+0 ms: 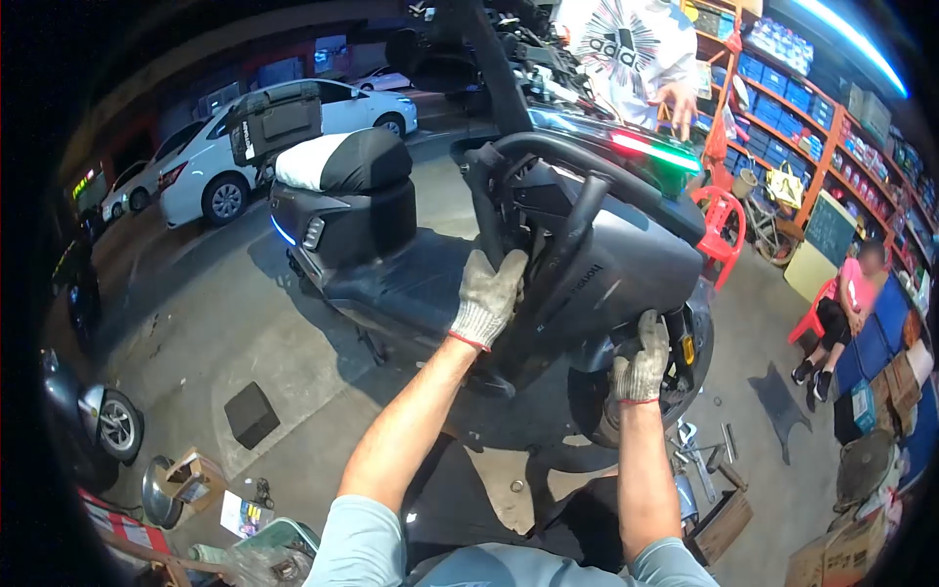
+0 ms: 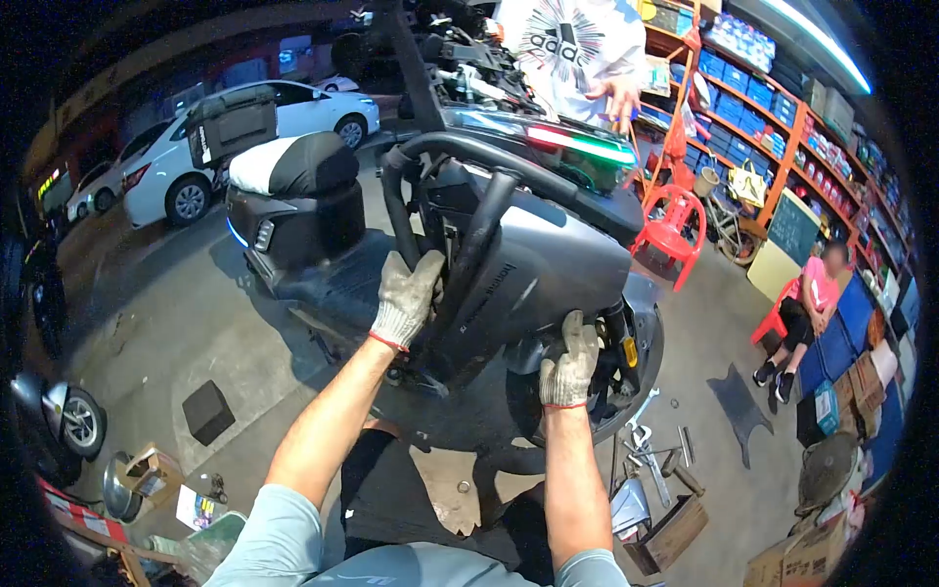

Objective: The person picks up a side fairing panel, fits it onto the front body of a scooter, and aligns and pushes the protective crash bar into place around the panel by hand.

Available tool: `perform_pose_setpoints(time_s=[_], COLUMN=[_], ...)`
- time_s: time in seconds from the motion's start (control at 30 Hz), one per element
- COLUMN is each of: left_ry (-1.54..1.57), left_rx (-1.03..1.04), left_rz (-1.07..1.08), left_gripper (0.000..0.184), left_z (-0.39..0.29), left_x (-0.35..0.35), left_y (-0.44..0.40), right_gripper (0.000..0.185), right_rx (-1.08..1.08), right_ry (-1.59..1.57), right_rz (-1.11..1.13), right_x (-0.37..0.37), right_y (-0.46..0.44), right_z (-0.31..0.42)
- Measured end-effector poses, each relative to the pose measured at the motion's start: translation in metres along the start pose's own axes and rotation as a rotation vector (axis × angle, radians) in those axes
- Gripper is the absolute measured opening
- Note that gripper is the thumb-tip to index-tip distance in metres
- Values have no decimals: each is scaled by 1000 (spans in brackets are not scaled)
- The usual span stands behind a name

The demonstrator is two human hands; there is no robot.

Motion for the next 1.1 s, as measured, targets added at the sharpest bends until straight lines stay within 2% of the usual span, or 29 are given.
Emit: perform_pose_setpoints(time_s=[0.07, 0.1, 0.13, 0.2, 0.27, 0.3, 0.33, 0.37, 0.4, 0.47, 0.53, 0.57, 0.6, 0.67, 0.7, 0.8, 0.83, 0.87, 0.93, 1.0, 1.1], left_ry=[15, -19, -53, -99, -174, -37, -31, -134, -238, -138, -217, -352, -346, -333, -275, -318, -382, -373, -318, -348, -633], left_rx=[18, 33, 48, 59, 401, 228, 220, 298, 372, 317, 331, 454, 443, 230, 302, 293, 496, 495, 320, 335, 263], left_rz=[7, 27, 48, 56, 53, 97, 90, 3, -83, -73, -55, -32, -38, 32, -8, 41, 58, 63, 91, 144, 215], left_gripper=[30, 30, 30, 27, 23, 24, 24, 27, 30, 30, 27, 26, 26, 29, 26, 26, 27, 27, 29, 36, 46], left_z=[3, 1, -2, 12, 48, 25, 34, 46, 46, 50, 71, 89, 87, 87, 92, 114, 108, 106, 106, 109, 111], left_x=[-2, -3, -6, -15, -24, -29, -33, -39, -43, -48, -55, -57, -59, -60, -57, -55, -57, -58, -56, -52, -45], left_y=[-1, 1, 3, 7, 2, 13, 15, 16, 21, 33, 42, 46, 51, 61, 66, 77, 80, 82, 83, 86, 86], right_gripper=[18, 23, 23, 19, 19, 20, 22, 26, 26, 32, 35, 33, 33, 30, 28, 27, 27, 27, 28, 30, 35], right_rx=[28, 137, 139, -67, -10, 16, 43, 99, 105, 91, 88, 73, 60, 124, 97, 99, 133, 127, 83, 85, 96], right_ry=[-494, -640, -631, -367, -368, -363, -355, -473, -457, -505, -515, -579, -643, -648, -648, -642, -644, -640, -653, -656, -736], right_rz=[75, 24, 31, 63, 75, 56, 35, 31, 28, 52, 63, 165, 268, 187, 181, 190, 203, 196, 242, 210, 246], right_x=[6, 17, 15, 5, 10, 13, 17, 23, 23, 17, 15, 18, 19, 16, 17, 22, 24, 24, 22, 16, 16], right_y=[4, 12, 8, 0, 9, 12, 16, 22, 21, 12, 10, 11, 12, 11, 9, 12, 14, 14, 10, 5, 4], right_z=[6, 22, 18, 7, 18, 21, 27, 33, 30, 22, 22, 26, 28, 25, 25, 31, 33, 33, 31, 27, 27])
Point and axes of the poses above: each hand's wrist, its own y-axis away from the middle knuckle, its own x-axis out of the palm, z = x × y, the point moved 2 cm from there along -y, towards the middle knuckle, and after that the axes turned 14 degrees about x, right-handed, at the moved point
